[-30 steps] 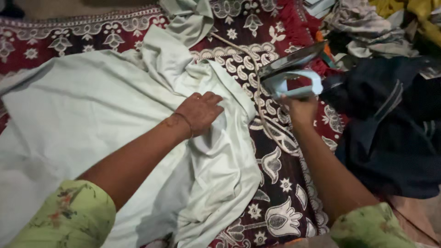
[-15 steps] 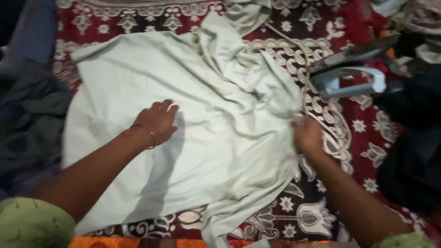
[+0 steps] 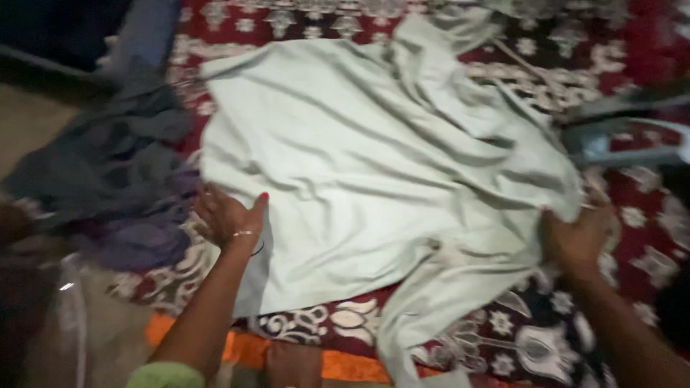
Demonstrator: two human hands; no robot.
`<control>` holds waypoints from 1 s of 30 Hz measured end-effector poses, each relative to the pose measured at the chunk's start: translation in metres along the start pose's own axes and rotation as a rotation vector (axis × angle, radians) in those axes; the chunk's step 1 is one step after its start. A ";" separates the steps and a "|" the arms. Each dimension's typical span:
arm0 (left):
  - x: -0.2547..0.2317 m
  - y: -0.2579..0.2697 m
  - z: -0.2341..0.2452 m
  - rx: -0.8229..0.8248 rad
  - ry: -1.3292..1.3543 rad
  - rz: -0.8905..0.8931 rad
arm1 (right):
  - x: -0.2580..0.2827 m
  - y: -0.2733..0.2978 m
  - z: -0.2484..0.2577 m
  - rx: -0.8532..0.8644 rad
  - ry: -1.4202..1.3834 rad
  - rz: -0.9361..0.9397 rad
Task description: The person buttons, irons, and folds a shirt on a patterned sheet by hand and using an iron.
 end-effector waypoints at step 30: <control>0.085 -0.138 -0.022 0.363 0.408 -0.082 | 0.092 0.019 -0.014 -0.049 0.518 0.353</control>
Point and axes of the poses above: each hand's wrist, its own y-axis away from the middle knuckle, its own z-axis out of the back of the hand, x = y × z, the point moved 4 cm from there along -y, towards the middle knuckle, and after that the axes turned 8 degrees about -y, right-handed, at the moved point
